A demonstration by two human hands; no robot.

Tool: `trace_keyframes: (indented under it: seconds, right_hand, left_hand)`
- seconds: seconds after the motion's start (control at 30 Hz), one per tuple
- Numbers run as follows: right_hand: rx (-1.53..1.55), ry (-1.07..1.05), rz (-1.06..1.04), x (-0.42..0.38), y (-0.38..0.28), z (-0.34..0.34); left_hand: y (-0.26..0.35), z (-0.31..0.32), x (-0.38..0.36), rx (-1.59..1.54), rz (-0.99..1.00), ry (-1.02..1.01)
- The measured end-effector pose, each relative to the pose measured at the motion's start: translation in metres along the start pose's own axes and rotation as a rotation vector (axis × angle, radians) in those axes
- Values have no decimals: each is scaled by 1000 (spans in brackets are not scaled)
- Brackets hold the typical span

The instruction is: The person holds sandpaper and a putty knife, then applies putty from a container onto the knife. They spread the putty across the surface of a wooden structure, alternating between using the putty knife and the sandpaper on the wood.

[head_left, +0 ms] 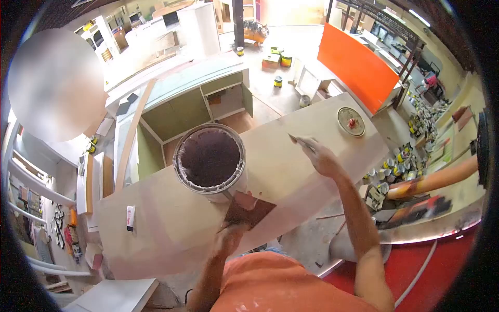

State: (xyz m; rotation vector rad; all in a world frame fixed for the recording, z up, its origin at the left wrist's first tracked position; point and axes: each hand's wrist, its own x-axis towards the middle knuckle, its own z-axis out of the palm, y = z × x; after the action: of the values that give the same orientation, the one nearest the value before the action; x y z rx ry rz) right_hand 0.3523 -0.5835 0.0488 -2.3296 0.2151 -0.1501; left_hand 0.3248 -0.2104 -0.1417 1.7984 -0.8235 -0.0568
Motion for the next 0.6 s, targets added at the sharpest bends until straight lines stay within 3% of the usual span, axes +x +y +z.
trace_keyframes:
  seconds: [0.03,0.1,0.23,0.3,0.33,0.4,0.43,0.5,0.6]
  right_hand:
    - [-189,-1,-118,22,12,3]
    - [-386,-34,-206,59,27,11]
    - [-530,-141,-250,106,39,21]
    - [-671,-124,-313,119,41,26]
    - [-673,-139,-316,121,42,28]
    - [-731,-133,-278,125,41,30]
    - [-736,-140,-282,127,44,34]
    - [-722,-50,-293,126,57,45]
    - [-712,0,-307,120,66,53]
  left_hand:
    - [1,0,0,-1,-4,-3]
    - [19,-1,-6,-788,-667,77]
    - [88,-8,15,-845,-697,115]
    - [103,-12,21,-1145,-745,282]
    - [99,-10,14,-1153,-752,293]
    - [88,-5,-5,-280,-247,260]
    - [91,-6,-9,-404,-315,252]
    - [94,-8,-14,-993,-637,230]
    - [99,-12,-13,-1222,-814,199]
